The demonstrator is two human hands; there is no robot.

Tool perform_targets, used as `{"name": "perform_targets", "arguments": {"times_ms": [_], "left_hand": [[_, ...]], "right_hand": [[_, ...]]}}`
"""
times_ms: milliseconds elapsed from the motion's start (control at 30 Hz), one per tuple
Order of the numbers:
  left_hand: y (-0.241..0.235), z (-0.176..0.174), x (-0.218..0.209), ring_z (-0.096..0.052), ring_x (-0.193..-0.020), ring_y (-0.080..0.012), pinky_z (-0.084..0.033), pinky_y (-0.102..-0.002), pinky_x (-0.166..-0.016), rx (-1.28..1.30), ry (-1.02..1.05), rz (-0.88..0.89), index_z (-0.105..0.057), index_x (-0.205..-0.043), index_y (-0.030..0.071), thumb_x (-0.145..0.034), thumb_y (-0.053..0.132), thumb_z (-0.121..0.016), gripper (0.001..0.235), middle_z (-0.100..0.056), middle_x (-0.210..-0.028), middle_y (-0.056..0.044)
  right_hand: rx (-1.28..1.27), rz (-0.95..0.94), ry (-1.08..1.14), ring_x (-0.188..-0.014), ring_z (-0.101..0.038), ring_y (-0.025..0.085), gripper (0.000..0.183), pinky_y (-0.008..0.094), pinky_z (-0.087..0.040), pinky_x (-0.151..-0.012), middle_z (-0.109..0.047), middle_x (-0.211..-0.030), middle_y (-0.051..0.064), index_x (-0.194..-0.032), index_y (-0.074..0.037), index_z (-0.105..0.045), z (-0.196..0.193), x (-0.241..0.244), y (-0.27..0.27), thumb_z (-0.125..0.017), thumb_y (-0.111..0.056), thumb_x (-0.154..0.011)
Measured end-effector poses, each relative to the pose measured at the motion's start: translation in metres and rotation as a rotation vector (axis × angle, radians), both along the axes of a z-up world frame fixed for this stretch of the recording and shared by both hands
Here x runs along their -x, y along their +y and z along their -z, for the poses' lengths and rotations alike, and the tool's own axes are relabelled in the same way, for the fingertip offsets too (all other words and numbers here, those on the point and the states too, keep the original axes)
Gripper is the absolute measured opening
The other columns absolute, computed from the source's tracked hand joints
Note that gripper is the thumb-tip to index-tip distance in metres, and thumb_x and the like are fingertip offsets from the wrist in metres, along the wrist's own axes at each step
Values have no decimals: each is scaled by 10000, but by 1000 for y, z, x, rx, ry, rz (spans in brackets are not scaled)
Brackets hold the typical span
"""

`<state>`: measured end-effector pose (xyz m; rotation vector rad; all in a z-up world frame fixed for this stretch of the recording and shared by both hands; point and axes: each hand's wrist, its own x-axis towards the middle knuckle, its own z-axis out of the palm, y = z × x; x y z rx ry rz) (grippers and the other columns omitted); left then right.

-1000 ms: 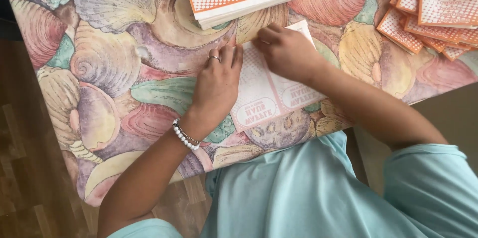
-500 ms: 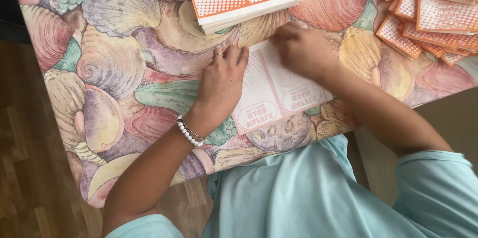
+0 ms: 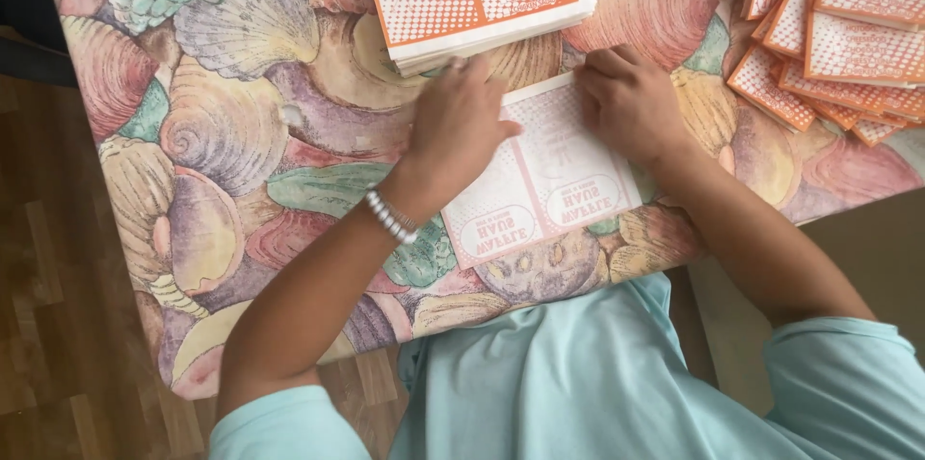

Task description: Folding printed paper sheets into bags and organizing them into stacks on a table.

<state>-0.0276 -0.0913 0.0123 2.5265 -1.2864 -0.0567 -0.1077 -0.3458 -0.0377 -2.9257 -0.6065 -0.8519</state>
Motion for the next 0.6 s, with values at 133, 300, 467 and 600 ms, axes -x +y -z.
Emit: {"name": "perform_targets", "arguments": {"times_ms": [133, 300, 467, 600], "left_hand": [[-40, 29, -25, -697, -869, -398, -598, -519, -696, -76, 88, -24, -563, -1100, 72, -539, 374, -1011, 779, -546, -964, -106], [-49, 7, -26, -704, -840, -395, -553, -544, -635, -255, 346, -86, -558, -955, 81, -648, 319, -976, 571, -653, -927, -115], [-11, -24, -15, -628, -729, -188, -416, -384, -590, 128, 397, 1, -594, -752, 202, -768, 299, -868, 291, -685, -782, 37], [24, -47, 6, -590, -713, -110, -448, -242, -574, 804, 589, 62, -660, -946, 52, -947, 288, -725, 245, -653, -804, 0]], "right_hand": [[-51, 14, -37, -853, -691, 226, 120, 310, -564, -729, -653, -905, 22, -825, -123, -717, -1, -3, 1, -629, -52, -866], [-973, 209, 275, -835, -678, 184, 173, 298, -601, -713, -702, -1024, 40, -1093, -76, -744, -58, 6, 24, -674, -82, -935], [-1649, 25, 519, -1027, -719, 160, 387, 260, -611, -827, -710, -1158, 63, -1397, -58, -586, -18, 2, -44, -549, -291, -1091], [-1880, -99, 571, -976, -730, 190, 691, 306, -601, -743, -739, -1158, 78, -1348, -84, -658, -15, 0, -55, -629, -623, -916]]}}
